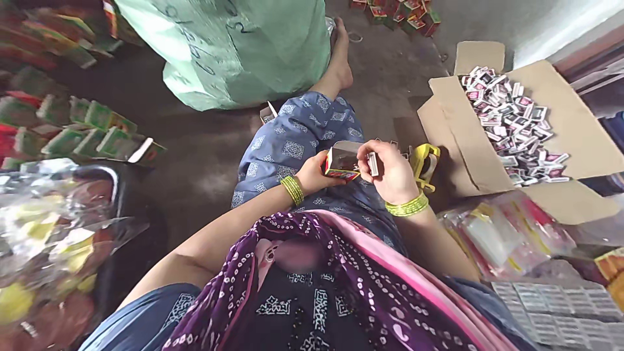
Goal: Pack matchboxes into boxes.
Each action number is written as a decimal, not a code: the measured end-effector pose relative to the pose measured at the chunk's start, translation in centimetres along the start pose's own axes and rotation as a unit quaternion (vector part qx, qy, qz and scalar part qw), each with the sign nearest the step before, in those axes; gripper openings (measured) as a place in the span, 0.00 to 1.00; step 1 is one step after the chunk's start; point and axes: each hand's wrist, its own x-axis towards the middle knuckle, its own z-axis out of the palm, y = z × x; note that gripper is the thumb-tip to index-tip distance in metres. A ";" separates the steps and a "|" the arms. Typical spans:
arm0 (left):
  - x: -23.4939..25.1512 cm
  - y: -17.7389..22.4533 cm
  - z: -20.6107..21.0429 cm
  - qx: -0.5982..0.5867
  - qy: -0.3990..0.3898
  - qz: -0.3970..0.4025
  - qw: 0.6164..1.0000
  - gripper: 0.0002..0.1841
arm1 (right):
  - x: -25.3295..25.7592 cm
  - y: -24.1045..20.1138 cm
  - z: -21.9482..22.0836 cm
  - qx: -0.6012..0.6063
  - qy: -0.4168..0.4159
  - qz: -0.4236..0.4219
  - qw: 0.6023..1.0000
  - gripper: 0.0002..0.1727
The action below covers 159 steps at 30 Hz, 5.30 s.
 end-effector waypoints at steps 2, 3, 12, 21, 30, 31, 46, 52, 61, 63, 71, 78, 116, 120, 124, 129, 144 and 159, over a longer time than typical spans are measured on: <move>0.1 0.0 0.1 0.007 -0.004 0.011 1.000 0.40 | 0.4 0.0 0.0 -0.247 -0.014 -0.123 0.961 0.05; 0.2 0.0 0.1 0.012 -0.005 0.018 1.000 0.39 | 0.5 0.1 0.1 -0.372 -0.027 -0.182 0.910 0.09; 0.0 -0.1 -0.2 0.005 -0.012 0.026 1.000 0.37 | 1.3 0.1 -0.8 -0.601 -0.187 -0.236 0.741 0.11; 0.3 0.2 0.1 0.038 -0.024 0.030 0.999 0.36 | -0.2 -1.1 -2.5 -0.654 -0.233 -0.080 0.715 0.16; 0.4 -0.2 -0.1 0.017 -0.016 -0.005 1.000 0.40 | 0.0 -1.6 -1.4 -0.649 -0.167 -0.083 0.738 0.12; 0.4 -0.2 -0.2 0.012 -0.017 -0.003 1.000 0.40 | -0.1 -1.6 -2.0 -0.607 -0.119 -0.133 0.774 0.09; 0.4 -0.1 0.2 -0.004 -0.014 -0.022 1.000 0.40 | -2.6 -0.6 -2.3 -0.296 0.014 -0.082 0.951 0.15; 0.2 0.1 0.2 0.043 -0.009 -0.013 0.999 0.40 | -0.6 1.1 1.5 -0.476 0.100 -0.137 0.863 0.16; 0.0 -0.2 0.0 0.093 -0.004 0.012 0.996 0.27 | -0.6 4.0 3.1 -0.598 -0.009 -0.271 0.754 0.19; 0.1 -0.5 0.1 0.094 -0.010 0.006 0.996 0.25 | -0.6 4.1 3.0 -0.631 -0.044 -0.256 0.731 0.21; 0.0 -0.6 0.2 0.099 -0.030 0.018 0.994 0.31 | -0.1 4.5 2.2 -0.639 -0.067 -0.255 0.723 0.20; -0.2 -0.9 0.4 -0.071 0.071 0.183 0.978 0.57 | -0.3 6.2 -1.6 -0.351 0.149 -0.297 0.875 0.34; -0.8 -0.3 0.8 -0.103 -0.044 0.174 0.978 0.57 | -0.1 3.8 -3.9 -0.298 -0.068 -0.260 0.916 0.10; -0.9 -0.3 0.8 -0.088 -0.044 0.173 0.980 0.57 | -0.3 3.8 -4.0 -0.288 -0.108 -0.265 0.914 0.07; -0.8 -0.5 1.0 -0.094 -0.047 0.168 0.980 0.57 | -0.6 3.8 -3.7 -0.344 -0.135 -0.279 0.886 0.13; -0.6 -0.9 0.9 -0.109 -0.020 0.115 0.987 0.53 | -1.6 6.4 -3.1 -0.408 -0.063 -0.322 0.852 0.17; -0.9 0.1 0.4 -0.061 0.011 0.055 0.997 0.21 | -5.4 8.0 -21.6 -0.384 0.377 0.094 0.838 0.23; -0.4 -0.4 0.5 -0.043 0.025 0.064 0.997 0.18 | -4.4 13.9 -27.2 -0.324 0.324 0.204 0.865 0.26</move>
